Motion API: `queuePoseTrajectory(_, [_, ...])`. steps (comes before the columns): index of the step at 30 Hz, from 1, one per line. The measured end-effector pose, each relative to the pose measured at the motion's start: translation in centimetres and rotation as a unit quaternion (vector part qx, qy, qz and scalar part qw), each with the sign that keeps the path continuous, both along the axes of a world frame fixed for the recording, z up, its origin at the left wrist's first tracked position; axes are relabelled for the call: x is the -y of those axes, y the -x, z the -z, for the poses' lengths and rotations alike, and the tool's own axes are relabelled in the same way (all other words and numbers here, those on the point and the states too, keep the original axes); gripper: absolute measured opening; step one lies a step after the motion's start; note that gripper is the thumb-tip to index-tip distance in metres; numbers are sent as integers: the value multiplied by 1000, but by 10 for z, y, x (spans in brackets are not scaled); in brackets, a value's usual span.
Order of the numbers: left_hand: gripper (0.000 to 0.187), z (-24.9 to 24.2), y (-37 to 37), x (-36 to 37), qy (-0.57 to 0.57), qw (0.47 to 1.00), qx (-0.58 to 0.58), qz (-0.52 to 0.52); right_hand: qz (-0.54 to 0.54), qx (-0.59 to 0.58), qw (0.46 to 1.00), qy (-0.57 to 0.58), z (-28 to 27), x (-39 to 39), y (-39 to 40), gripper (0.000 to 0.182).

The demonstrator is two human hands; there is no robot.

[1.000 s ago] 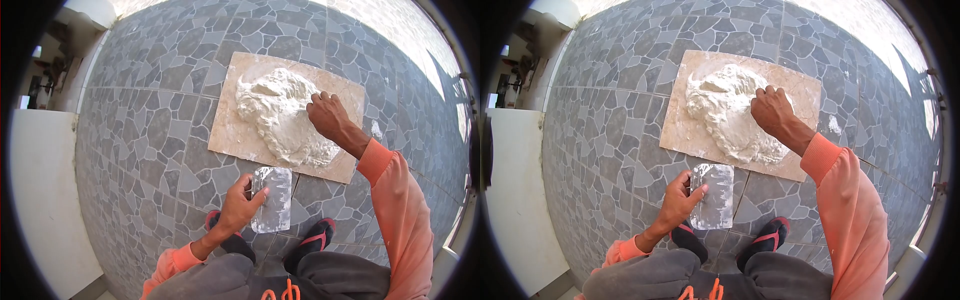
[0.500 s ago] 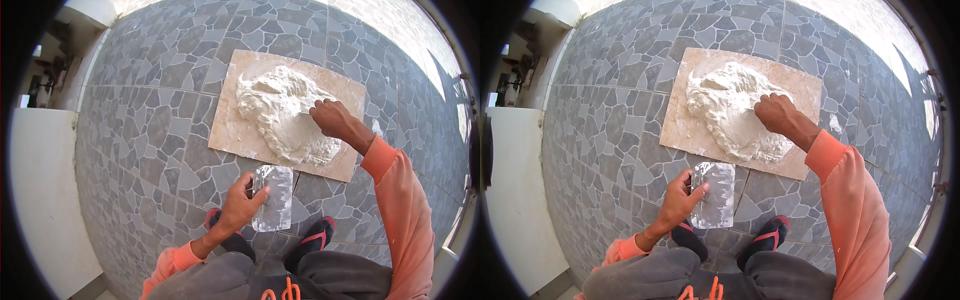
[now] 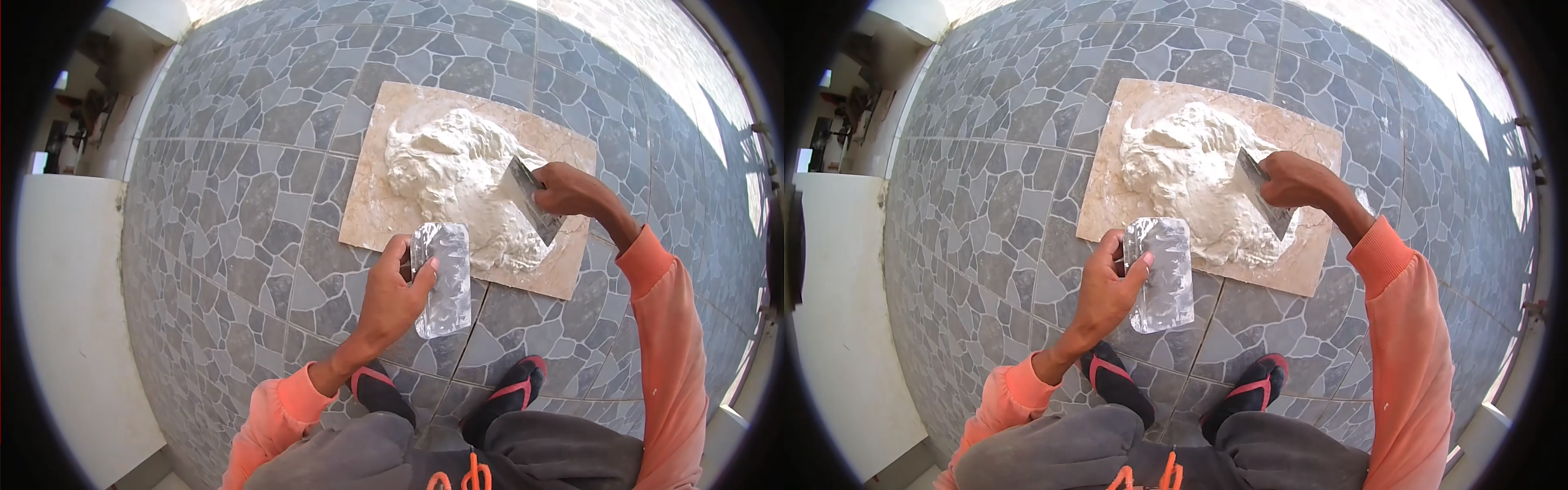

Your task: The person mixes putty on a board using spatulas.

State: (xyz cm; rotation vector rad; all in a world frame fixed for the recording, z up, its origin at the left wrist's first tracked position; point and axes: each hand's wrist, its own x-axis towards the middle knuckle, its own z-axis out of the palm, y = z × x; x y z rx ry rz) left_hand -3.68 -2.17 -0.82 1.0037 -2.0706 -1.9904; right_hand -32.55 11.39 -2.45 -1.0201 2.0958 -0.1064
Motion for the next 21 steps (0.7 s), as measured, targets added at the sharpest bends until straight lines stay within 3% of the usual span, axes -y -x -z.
queuePoseTrajectory(5, [28, -1, 63, -3, 142, 987, -54, 48, 123, 97, 987, 25, -17, -9, -19, 31])
queuePoseTrajectory(9, [28, 5, 96, -18, 154, 984, -67, 61, 151, 129, 978, 61, -30, -9, -31, 29])
queuePoseTrajectory(15, [28, 24, 110, -25, 245, 962, -101, 66, 119, 119, 984, 56, -57, -11, -39, 27])
queuePoseTrajectory(21, [26, 29, 102, -13, 219, 972, -60, 65, 100, 15, 992, 76, -72, -25, -15, 27])
